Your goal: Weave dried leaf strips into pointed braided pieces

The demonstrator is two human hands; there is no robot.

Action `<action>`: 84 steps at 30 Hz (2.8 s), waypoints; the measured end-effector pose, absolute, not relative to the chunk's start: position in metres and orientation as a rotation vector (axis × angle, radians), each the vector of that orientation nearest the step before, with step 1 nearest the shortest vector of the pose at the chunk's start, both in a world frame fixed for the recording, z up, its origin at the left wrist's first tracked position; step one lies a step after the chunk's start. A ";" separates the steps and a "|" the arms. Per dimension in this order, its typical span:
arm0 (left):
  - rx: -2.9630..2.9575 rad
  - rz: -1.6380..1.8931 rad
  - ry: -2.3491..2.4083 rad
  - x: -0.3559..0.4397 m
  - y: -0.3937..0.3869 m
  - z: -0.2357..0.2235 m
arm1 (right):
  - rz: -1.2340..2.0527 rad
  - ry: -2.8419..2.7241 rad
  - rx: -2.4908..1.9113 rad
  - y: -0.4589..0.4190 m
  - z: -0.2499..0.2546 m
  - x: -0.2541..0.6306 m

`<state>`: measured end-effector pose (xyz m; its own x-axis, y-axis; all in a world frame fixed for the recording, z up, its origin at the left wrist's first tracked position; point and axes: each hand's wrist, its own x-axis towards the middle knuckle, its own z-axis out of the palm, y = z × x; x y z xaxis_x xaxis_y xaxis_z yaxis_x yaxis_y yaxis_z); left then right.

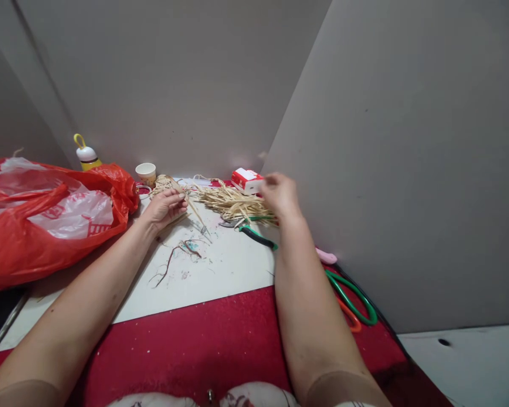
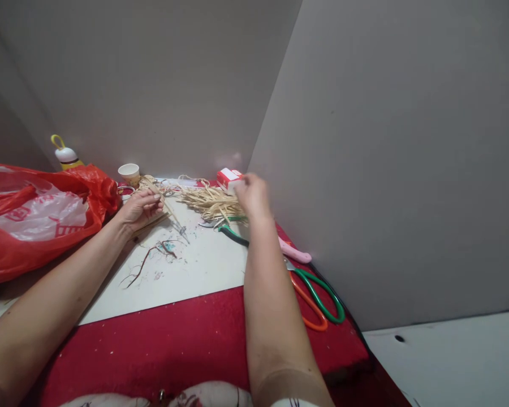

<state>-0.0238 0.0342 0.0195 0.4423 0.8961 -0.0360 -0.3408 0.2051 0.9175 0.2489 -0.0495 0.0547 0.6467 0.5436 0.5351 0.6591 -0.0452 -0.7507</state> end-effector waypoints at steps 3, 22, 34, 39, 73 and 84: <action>1.050 0.924 0.653 -0.022 0.032 0.019 | 0.107 -1.152 -1.764 -0.040 0.049 0.230; 1.251 0.872 0.663 -0.011 0.020 0.018 | 0.905 -1.348 -1.459 -0.041 0.049 0.139; 1.117 0.849 0.603 -0.016 0.020 0.026 | 0.585 -1.305 -1.487 -0.027 0.032 0.157; 0.993 0.906 0.560 -0.025 0.027 0.026 | 0.677 -0.834 -1.350 -0.027 0.044 0.183; 1.095 1.135 0.687 -0.025 0.033 0.027 | 0.181 -1.183 -1.394 -0.046 0.065 0.185; 1.499 1.440 1.141 -0.040 0.057 0.020 | -0.084 -1.142 -1.993 -0.040 0.040 0.244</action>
<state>-0.0396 0.0569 0.0203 -0.0314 0.9453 0.3246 0.1000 -0.3201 0.9421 0.2437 -0.0395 0.0398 0.5867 0.6900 0.4239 0.7446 -0.2538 -0.6174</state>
